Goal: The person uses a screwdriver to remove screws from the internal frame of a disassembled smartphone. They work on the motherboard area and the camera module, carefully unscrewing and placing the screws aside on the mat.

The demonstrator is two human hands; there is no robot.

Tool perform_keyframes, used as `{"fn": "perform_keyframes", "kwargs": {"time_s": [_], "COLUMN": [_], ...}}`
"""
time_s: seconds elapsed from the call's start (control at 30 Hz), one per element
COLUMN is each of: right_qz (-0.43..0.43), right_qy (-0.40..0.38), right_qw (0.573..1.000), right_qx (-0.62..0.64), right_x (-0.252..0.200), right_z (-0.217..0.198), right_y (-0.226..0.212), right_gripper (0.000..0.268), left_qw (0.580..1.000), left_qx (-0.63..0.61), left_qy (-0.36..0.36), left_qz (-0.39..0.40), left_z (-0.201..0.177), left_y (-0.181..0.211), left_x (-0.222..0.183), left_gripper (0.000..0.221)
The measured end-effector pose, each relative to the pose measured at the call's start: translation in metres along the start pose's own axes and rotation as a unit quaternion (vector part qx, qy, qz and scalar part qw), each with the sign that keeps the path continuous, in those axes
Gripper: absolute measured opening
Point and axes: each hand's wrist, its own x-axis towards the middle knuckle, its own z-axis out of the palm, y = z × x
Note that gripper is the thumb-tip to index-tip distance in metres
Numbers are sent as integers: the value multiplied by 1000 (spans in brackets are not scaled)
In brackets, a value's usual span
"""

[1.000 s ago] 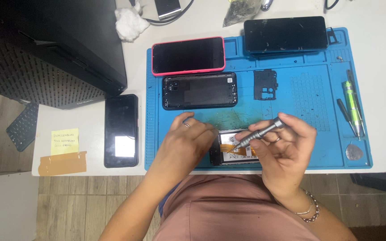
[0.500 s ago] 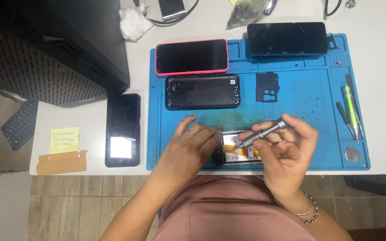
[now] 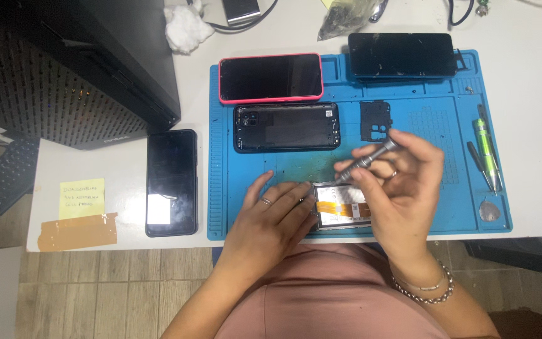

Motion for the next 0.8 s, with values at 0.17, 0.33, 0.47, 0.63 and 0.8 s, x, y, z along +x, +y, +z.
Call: {"fn": "perform_keyframes", "kwargs": {"time_s": [0.17,0.33,0.47,0.63,0.8], "right_qz": [-20,-10,-8,-12,-5], "right_qy": [-36,-37,-39,-45,-37], "right_qw": [996,993,991,989,991], "right_qx": [-79,-116,-129,-139,-129], "right_x": [7,5,5,4,5], "right_z": [12,16,17,19,19], "right_y": [0,3,2,4,5], "right_gripper": [51,51,52,52,53], "left_qw": [1000,1000,1000,1000,1000], "left_qx": [-10,-17,-12,-13,-15], "left_qy": [7,9,12,11,15], "left_qz": [-5,-5,-4,-5,-4], "left_z": [-1,-2,0,0,-2], "left_y": [0,-2,-3,-4,-3], "left_x": [0,-1,-2,-4,-2], "left_gripper": [20,20,23,22,23]}}
